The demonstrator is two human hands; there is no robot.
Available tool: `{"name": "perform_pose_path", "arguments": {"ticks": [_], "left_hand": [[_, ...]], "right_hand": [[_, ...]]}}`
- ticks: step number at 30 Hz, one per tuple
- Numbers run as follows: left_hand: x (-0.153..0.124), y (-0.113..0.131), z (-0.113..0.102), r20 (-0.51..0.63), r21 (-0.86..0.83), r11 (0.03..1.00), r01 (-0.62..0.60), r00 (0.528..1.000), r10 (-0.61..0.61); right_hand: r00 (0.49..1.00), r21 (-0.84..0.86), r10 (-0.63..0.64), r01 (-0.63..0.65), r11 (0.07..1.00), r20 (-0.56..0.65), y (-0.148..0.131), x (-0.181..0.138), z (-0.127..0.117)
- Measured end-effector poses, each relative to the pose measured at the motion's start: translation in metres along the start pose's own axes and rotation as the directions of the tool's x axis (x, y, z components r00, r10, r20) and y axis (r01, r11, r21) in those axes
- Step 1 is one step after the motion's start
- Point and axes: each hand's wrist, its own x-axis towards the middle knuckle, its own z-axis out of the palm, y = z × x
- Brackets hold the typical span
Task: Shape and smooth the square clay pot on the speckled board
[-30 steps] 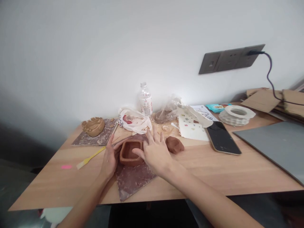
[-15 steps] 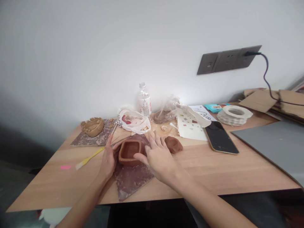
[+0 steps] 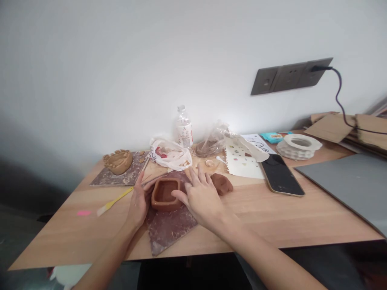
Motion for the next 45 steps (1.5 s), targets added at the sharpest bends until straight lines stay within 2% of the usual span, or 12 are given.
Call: {"name": "perform_pose_path", "arguments": {"ticks": [3,8,11,15,19,21,26,29,35,38,42,45], "left_hand": [[0.0,-0.001,0.0,-0.008,0.021,1.0,-0.023,1.0,0.023],[0.001,0.0,0.0,-0.014,0.028,0.999,-0.027,1.0,0.028],[0.002,0.0,0.0,-0.016,0.024,1.0,-0.006,1.0,0.006],[0.002,-0.002,0.0,0.0,-0.012,1.0,0.0,1.0,0.0],[0.001,-0.001,0.001,0.001,-0.006,1.0,-0.012,1.0,0.012],[0.001,0.0,0.002,-0.004,0.001,1.0,-0.014,1.0,0.014],[0.003,-0.002,0.0,-0.006,-0.01,1.0,-0.008,1.0,0.008],[0.003,-0.004,-0.002,0.006,-0.019,1.0,-0.014,1.0,0.014],[0.001,0.001,0.001,-0.02,0.013,1.0,-0.017,1.0,0.017],[0.001,0.003,0.002,-0.02,0.027,1.0,-0.012,1.0,0.012],[0.001,0.002,0.0,-0.017,0.026,1.0,-0.007,1.0,0.007],[0.001,0.002,0.0,-0.005,0.002,1.0,-0.003,1.0,0.003]], "right_hand": [[0.999,0.07,-0.029,0.032,0.997,-0.041,0.016,-0.01,0.006],[0.963,0.196,-0.264,0.27,0.943,-0.056,0.04,-0.009,0.023],[0.934,0.22,-0.353,0.355,0.908,-0.053,0.046,-0.011,0.028],[0.912,0.255,-0.404,0.407,0.877,-0.067,0.041,-0.029,0.017],[0.851,0.297,-0.519,0.517,0.803,-0.08,0.035,-0.04,0.003],[0.852,0.277,-0.512,0.521,0.808,-0.107,0.037,-0.033,0.004],[0.893,0.186,-0.432,0.449,0.874,-0.123,0.051,-0.003,0.022],[0.893,0.18,-0.437,0.45,0.875,-0.111,0.052,-0.005,0.026],[0.881,0.246,-0.469,0.469,0.848,-0.06,0.037,-0.034,0.013],[0.867,0.227,-0.488,0.498,0.837,-0.102,0.038,-0.02,0.009],[0.889,0.155,-0.446,0.457,0.876,-0.105,0.045,0.007,0.005],[0.888,0.13,-0.452,0.46,0.879,-0.085,0.041,0.005,0.002]]}}
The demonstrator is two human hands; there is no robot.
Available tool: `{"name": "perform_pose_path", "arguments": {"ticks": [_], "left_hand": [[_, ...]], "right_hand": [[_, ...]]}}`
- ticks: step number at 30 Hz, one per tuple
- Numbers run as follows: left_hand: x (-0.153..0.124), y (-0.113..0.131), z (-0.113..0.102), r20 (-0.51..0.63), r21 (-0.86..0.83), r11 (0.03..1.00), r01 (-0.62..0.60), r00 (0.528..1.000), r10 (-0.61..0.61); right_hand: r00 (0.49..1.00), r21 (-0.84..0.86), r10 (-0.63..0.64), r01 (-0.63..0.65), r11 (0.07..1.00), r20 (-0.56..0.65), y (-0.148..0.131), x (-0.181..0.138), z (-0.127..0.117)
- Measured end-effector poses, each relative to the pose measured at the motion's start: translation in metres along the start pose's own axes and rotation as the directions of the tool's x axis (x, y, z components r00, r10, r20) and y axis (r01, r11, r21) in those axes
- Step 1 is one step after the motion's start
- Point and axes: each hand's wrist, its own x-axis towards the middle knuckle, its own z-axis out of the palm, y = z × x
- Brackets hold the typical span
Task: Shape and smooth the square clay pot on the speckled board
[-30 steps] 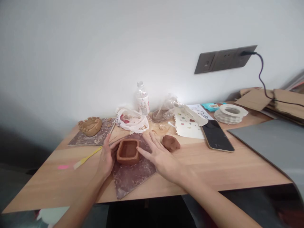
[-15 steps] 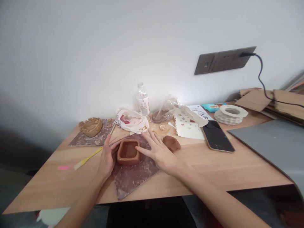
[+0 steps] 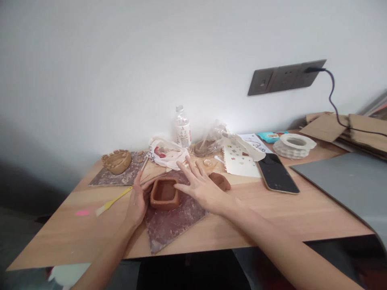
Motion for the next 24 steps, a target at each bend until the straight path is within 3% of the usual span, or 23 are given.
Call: {"name": "perform_pose_path", "arguments": {"ticks": [5,9,13,21,24], "left_hand": [[0.0,0.001,0.001,-0.008,-0.022,1.0,0.001,1.0,-0.001],[0.001,-0.003,0.0,-0.011,-0.001,1.0,-0.011,1.0,0.011],[0.002,-0.007,-0.002,0.008,-0.009,1.0,-0.009,1.0,0.009],[0.001,-0.002,0.001,0.007,-0.02,1.0,0.003,1.0,-0.003],[0.001,-0.001,0.001,0.006,-0.029,0.999,0.014,1.0,-0.014]], "right_hand": [[0.999,0.075,-0.035,0.037,0.997,-0.03,-0.018,-0.018,0.007],[0.986,0.11,0.034,-0.016,0.994,-0.162,-0.006,-0.019,0.024],[0.991,0.073,0.076,-0.069,0.995,-0.111,0.004,-0.018,0.037],[0.995,0.001,0.068,-0.068,0.998,-0.072,-0.047,-0.047,0.027],[0.995,-0.034,0.071,-0.074,0.997,-0.075,-0.052,-0.046,0.024]]}}
